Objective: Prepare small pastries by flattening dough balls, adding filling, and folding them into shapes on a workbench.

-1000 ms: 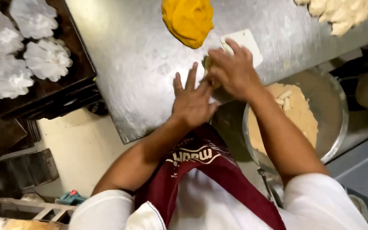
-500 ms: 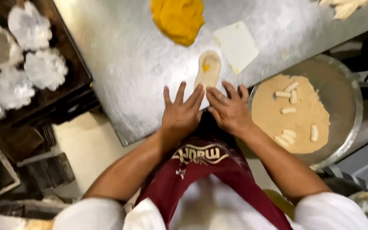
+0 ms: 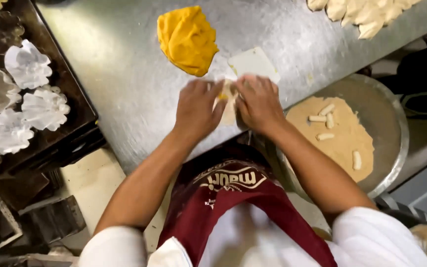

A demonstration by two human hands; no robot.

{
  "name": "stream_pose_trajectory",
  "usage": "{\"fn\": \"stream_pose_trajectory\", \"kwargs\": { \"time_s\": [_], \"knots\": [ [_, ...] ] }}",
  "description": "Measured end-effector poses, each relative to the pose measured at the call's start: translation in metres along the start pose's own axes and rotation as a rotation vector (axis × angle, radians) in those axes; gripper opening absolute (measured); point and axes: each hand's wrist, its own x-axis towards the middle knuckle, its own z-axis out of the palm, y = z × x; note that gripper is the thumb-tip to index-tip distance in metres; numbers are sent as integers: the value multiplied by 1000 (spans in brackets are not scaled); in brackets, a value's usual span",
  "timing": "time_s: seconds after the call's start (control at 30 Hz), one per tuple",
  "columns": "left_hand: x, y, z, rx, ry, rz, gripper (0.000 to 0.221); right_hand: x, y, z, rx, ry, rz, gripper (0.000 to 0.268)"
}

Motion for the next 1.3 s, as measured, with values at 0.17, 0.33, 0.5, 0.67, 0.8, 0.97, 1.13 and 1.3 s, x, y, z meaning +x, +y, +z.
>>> {"fn": "stream_pose_trajectory", "kwargs": {
  "time_s": [0.17,0.33,0.5,0.67,0.8,0.97,1.13,1.3],
  "knots": [
    [6,-13,35,103,54,14,42,12,-15,23,-226,-134,103,35],
    [-33,-6,10,36,-23,92,37,-29,-26,36,-290,56,-46,27],
    [-40,-7,3,13,21,78,51,-22,-43,30,-105,243,-125,26],
    [-71,-2,-6,-9,-281,145,64,-55,-69,40,-173,224,-219,56],
    [-66,-3,-17,-41,-262,135,61,-41,-55,36,-75,168,-208,63],
    [-75,-29,-37,-196,-24,100,35,45,-86,24,-185,41,238,56],
    [-116,-48,-78,-259,139,-3,29,-18,-125,31,-345,-373,313,103],
    [-116,-40,-100,-250,158,-94,43,19,-92,45,-266,-439,296,85]
  ]
}}
